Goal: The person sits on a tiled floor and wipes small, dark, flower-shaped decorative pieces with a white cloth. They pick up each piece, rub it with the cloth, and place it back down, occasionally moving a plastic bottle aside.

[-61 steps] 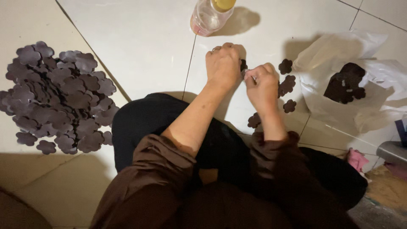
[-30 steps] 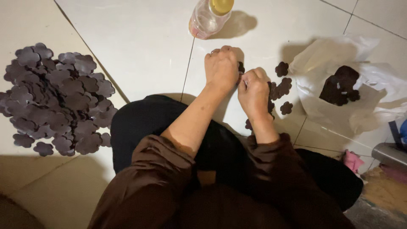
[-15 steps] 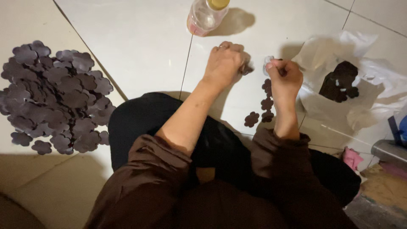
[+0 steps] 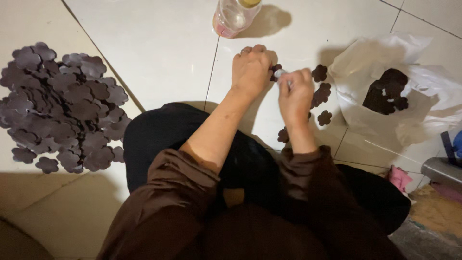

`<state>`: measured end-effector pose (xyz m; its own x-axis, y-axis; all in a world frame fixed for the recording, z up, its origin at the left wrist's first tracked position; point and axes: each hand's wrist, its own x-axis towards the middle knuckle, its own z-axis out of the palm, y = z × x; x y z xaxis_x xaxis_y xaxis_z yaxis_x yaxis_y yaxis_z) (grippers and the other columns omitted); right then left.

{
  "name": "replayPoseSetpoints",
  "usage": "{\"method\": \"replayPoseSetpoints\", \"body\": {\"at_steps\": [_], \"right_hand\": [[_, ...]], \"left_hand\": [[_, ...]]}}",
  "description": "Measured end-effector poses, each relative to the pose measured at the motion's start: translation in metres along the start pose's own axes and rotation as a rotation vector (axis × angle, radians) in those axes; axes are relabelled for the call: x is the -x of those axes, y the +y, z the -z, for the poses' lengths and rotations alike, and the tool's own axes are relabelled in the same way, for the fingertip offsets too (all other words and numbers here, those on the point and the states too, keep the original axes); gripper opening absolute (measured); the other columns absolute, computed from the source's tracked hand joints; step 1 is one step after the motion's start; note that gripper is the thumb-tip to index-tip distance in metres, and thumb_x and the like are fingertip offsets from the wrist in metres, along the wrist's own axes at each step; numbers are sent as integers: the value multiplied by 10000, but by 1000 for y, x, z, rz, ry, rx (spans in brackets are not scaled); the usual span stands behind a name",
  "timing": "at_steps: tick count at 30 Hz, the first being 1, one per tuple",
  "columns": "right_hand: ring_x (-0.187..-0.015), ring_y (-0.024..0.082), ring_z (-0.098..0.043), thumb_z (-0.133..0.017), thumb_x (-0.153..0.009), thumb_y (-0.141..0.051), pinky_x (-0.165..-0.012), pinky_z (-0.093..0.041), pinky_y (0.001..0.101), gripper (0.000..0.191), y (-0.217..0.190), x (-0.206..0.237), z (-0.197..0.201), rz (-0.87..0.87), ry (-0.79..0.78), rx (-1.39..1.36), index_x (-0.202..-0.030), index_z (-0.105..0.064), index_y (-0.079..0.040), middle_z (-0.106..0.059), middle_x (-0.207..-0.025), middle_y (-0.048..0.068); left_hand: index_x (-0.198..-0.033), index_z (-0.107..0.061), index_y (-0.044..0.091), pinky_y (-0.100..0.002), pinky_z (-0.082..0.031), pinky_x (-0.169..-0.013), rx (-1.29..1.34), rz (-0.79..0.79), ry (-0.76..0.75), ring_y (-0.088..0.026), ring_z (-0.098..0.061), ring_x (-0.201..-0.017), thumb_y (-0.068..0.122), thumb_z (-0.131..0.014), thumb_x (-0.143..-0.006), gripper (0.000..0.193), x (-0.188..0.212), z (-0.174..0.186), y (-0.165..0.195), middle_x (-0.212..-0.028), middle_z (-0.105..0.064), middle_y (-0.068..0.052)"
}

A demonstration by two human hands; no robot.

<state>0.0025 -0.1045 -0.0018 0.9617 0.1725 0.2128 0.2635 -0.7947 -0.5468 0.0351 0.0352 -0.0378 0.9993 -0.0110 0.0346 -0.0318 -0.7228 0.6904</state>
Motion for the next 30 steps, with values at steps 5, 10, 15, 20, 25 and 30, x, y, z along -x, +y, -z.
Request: {"method": "replayPoseSetpoints", "body": {"at_steps": [5,10,15,20,25,30], "right_hand": [[-839,321,-618,-737,-887,63,-734,-499,428,132,-7,1,2,34,-18,-12,-865,-638,-20,-603,-925,144],[-829,345,-602,-732,-896,65,-731,-491,443,152,-8,-2,3,29,-14,-1,-858,-593,19,-581,-921,174],[-854,363,-604,-706,-825,74,-750,-500,447,150,-7,-1,0,141,2,28,-823,-586,-15,-581,-891,147],[-747,302,-591,-738,-888,62,-659,-468,412,152,-2,-8,-4,-12,25,-50,-848,-600,13,-587,-906,159],[-705,267,-572,-758,-852,78,-626,-449,378,194,-1,-5,0,23,0,-47,-789,-594,-5,-567,-843,131],[-686,247,-543,-772,-837,80,-620,-425,362,207,-2,-9,-1,-6,5,-53,-786,-586,5,-561,-840,123]], "left_hand": [[-846,-725,175,-461,-499,-760,43,13,-36,-311,-646,-952,214,-824,-699,181,2,-1,4,-970,-667,-66],[-847,-737,252,-466,-473,-823,-21,-47,-84,-291,-607,-1048,210,-786,-771,99,8,-1,11,-1036,-631,-42],[-790,-742,264,-479,-461,-814,-11,-13,-64,-288,-607,-1027,204,-774,-743,83,3,-1,13,-995,-629,-43],[-831,-742,252,-475,-461,-821,-17,-12,-104,-283,-607,-1037,194,-770,-749,104,6,-2,13,-1017,-631,-39],[-842,-751,265,-476,-460,-818,-20,-15,-92,-280,-607,-1041,191,-776,-718,146,4,-2,13,-1021,-634,-42],[-857,-745,240,-475,-461,-835,-23,-5,-130,-278,-607,-1059,210,-790,-737,132,4,-4,12,-1040,-637,-40]]}}
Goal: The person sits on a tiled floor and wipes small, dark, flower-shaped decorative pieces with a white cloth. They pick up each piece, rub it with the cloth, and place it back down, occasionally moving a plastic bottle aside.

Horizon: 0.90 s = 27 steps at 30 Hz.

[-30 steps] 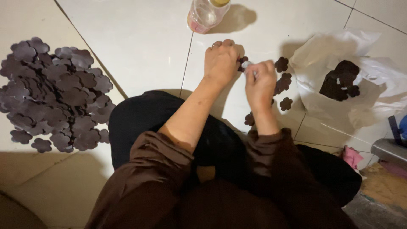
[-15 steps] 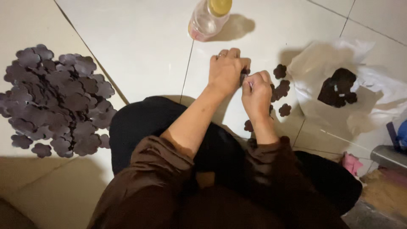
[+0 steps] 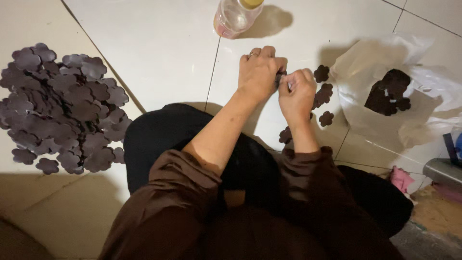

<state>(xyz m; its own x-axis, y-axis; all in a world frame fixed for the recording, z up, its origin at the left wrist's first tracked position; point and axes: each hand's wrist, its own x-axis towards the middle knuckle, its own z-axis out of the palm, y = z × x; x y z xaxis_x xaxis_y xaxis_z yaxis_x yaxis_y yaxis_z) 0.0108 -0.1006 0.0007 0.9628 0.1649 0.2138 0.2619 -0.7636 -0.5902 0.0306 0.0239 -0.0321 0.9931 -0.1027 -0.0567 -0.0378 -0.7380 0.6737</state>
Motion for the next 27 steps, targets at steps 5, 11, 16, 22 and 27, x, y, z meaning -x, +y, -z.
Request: {"method": "replayPoseSetpoints", "body": {"at_steps": [5,11,16,22,27], "right_hand": [[-684,222,-549,-779,-861,72,-618,-439,346,202,2,0,1,-14,-15,-22,-797,-600,5,-567,-833,119],[-746,118,-659,-714,-869,45,-680,-535,245,81,24,4,16,-212,-157,-249,-877,-659,-14,-689,-859,45],[-713,106,-580,-714,-928,25,-648,-487,247,92,38,-3,32,-560,-131,-360,-1007,-669,10,-669,-855,18],[-873,108,-691,-717,-956,-15,-810,-563,231,147,32,-2,22,-453,-180,-340,-1100,-732,10,-732,-993,12],[-1008,134,-728,-739,-914,28,-893,-599,258,233,31,-4,22,-297,-161,-417,-1141,-687,38,-680,-1188,67]], "left_hand": [[-877,-751,260,-475,-467,-850,-5,2,8,-280,-608,-1073,181,-786,-763,143,2,-1,0,-1056,-636,-32],[-951,-764,261,-483,-462,-825,25,-71,108,-292,-606,-1017,138,-756,-699,280,0,1,0,-1053,-621,-53],[-889,-745,240,-457,-487,-834,-64,-82,94,-275,-627,-1025,148,-746,-790,134,3,-1,-1,-1044,-638,-37],[-896,-734,131,-453,-502,-756,-140,-38,115,-297,-658,-943,183,-744,-722,181,0,-3,-4,-987,-679,-80],[-854,-744,121,-404,-534,-757,-242,33,100,-264,-710,-881,172,-747,-758,108,-4,-8,-6,-915,-732,-79]]}}
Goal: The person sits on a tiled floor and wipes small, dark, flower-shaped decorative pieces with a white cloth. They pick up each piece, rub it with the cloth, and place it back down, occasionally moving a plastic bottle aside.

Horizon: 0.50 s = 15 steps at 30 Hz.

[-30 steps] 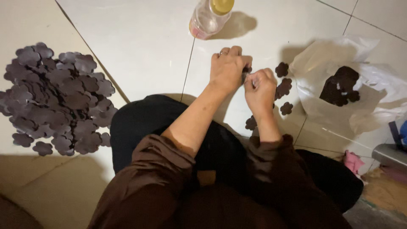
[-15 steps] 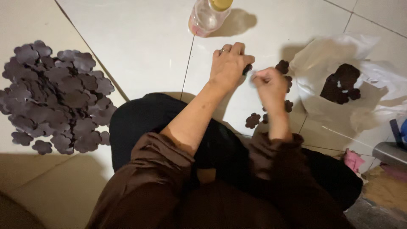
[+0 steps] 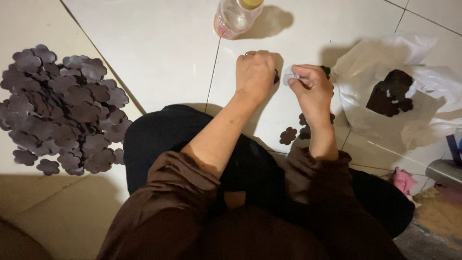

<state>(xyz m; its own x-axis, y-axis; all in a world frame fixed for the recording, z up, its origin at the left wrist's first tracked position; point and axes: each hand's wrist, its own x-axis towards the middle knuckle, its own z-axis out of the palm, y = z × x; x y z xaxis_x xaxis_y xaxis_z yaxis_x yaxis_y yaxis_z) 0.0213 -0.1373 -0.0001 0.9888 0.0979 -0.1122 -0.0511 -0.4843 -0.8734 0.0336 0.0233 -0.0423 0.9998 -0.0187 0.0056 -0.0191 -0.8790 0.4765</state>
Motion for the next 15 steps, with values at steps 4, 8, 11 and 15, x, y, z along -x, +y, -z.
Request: {"method": "replayPoseSetpoints", "body": {"at_steps": [4,8,11,15], "right_hand": [[-972,115,-732,-745,-951,11,-890,-592,231,216,-4,0,-3,-189,24,-62,-1162,-699,22,-761,-1100,62],[-843,131,-677,-787,-895,52,-770,-564,249,180,-11,-1,-23,29,67,148,-1064,-740,13,-700,-1013,78],[-782,143,-642,-806,-889,57,-710,-549,267,132,-20,-2,-35,168,121,246,-993,-746,2,-666,-988,88],[-867,194,-659,-822,-882,55,-741,-579,295,128,-23,2,-37,288,164,362,-935,-724,-7,-650,-980,101]], "left_hand": [[-829,-755,153,-399,-553,-737,86,99,-159,-277,-730,-828,194,-748,-827,42,-2,1,0,-836,-741,-105],[-814,-725,129,-420,-548,-662,121,59,-113,-303,-724,-793,217,-780,-716,142,1,7,1,-822,-740,-105],[-792,-717,156,-435,-538,-670,176,64,-86,-307,-721,-807,210,-780,-746,95,5,16,2,-827,-745,-82],[-774,-710,154,-440,-531,-679,221,90,-112,-299,-716,-819,230,-795,-701,135,4,23,4,-846,-741,-68]]}}
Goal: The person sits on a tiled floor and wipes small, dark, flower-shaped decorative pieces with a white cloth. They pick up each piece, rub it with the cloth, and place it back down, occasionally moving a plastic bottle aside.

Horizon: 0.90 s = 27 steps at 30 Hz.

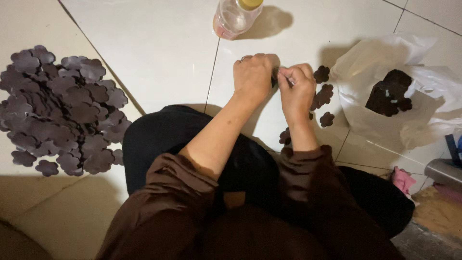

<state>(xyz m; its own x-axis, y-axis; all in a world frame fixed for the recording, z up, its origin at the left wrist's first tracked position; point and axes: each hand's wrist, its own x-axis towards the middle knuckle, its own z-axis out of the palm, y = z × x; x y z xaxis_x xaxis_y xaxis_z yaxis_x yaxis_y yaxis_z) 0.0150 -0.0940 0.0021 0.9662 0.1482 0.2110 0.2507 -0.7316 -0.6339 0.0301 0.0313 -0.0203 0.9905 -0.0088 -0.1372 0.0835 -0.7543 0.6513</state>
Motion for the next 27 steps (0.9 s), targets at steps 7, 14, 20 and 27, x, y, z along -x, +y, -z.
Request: {"method": "replayPoseSetpoints", "body": {"at_steps": [7,14,20,27], "right_hand": [[-912,303,-600,-813,-864,20,-809,-493,411,134,1,-2,0,62,-2,131,-862,-685,-20,-643,-924,112],[-871,314,-584,-789,-859,26,-814,-471,431,199,-1,2,-1,57,-26,181,-806,-605,-28,-602,-862,111],[-868,325,-592,-770,-876,45,-784,-475,432,177,5,0,-5,67,10,118,-858,-602,-9,-604,-894,129],[-843,296,-630,-775,-836,87,-707,-530,369,181,13,16,2,79,-49,47,-861,-616,3,-595,-933,144]], "left_hand": [[-821,-711,132,-436,-541,-692,-65,10,7,-292,-718,-829,234,-783,-757,140,1,-9,-1,-887,-732,-77],[-878,-721,87,-446,-540,-700,-135,-4,67,-304,-712,-838,319,-800,-709,298,-1,-17,-4,-911,-723,-112],[-922,-722,132,-422,-544,-785,-140,50,-108,-284,-714,-930,254,-748,-782,187,0,-14,-2,-990,-723,-86],[-881,-714,110,-435,-539,-734,-126,46,-41,-301,-713,-870,283,-784,-738,234,-2,-4,3,-918,-725,-106]]}}
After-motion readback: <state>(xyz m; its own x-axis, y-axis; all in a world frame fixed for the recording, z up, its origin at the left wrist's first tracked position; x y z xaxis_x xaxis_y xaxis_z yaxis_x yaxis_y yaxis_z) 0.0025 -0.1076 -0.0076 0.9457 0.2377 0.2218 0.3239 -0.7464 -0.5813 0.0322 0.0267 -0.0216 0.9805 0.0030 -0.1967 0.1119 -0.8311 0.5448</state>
